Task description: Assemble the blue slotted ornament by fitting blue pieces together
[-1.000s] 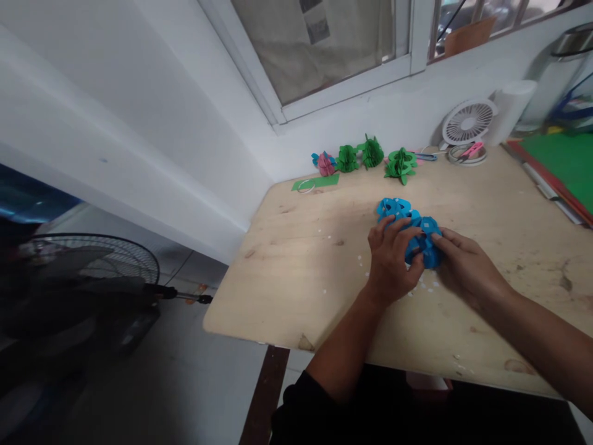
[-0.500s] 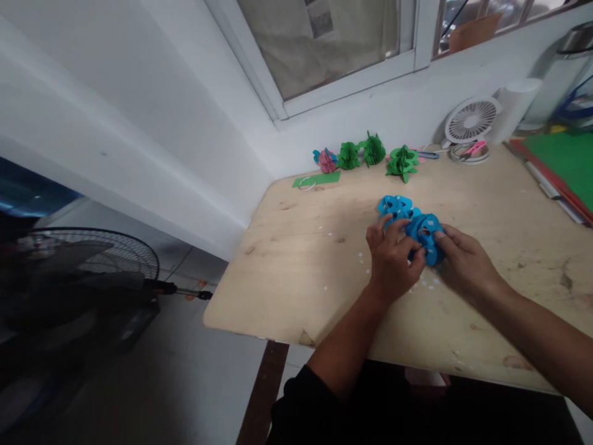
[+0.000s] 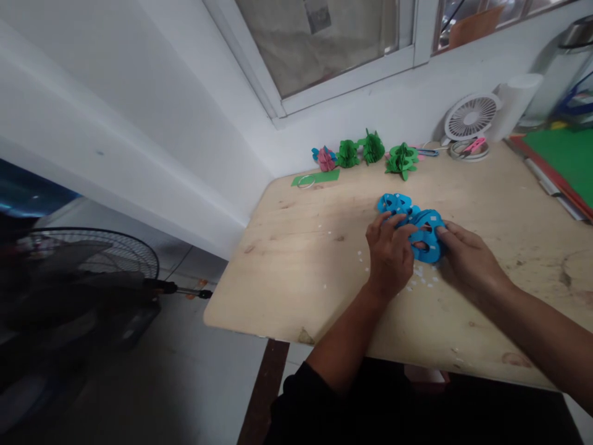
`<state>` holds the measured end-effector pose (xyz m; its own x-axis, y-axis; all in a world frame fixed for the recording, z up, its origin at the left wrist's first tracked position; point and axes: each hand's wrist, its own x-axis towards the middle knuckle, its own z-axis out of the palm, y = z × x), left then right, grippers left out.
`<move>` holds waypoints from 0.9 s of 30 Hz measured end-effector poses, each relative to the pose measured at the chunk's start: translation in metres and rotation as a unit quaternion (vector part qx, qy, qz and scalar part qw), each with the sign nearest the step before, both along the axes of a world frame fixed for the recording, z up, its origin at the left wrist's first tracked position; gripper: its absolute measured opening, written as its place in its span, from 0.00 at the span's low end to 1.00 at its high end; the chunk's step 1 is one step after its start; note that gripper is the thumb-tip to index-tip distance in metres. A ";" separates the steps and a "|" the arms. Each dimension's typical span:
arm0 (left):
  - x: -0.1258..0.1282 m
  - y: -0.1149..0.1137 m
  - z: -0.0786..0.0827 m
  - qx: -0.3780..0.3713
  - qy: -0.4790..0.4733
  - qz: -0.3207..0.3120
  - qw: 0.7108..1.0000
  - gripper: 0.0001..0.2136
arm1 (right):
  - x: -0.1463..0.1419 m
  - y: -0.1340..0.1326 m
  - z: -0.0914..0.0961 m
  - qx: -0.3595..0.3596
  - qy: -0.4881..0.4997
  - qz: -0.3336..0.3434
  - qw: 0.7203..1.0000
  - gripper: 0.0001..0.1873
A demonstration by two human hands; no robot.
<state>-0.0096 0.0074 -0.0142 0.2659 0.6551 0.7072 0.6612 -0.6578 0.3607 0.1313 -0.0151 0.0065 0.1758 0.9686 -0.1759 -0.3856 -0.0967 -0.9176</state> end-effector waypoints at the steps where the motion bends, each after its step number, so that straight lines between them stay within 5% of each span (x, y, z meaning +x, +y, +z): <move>1: 0.000 0.000 0.000 0.003 0.003 -0.004 1.000 0.12 | 0.000 0.000 -0.001 0.002 0.005 -0.001 1.000 0.14; 11: 0.005 -0.011 0.004 0.006 -0.003 -0.027 1.000 0.04 | 0.000 0.002 -0.001 -0.007 0.026 -0.016 1.000 0.12; 27: 0.025 -0.018 -0.008 0.053 0.013 0.056 0.997 0.07 | -0.004 0.003 -0.004 -0.042 0.149 -0.006 0.988 0.05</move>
<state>0.0155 -0.0103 -0.0221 0.2153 0.6041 0.7673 0.7405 -0.6132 0.2750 0.1268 -0.0122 0.0027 0.1150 0.9468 -0.3004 -0.6386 -0.1612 -0.7524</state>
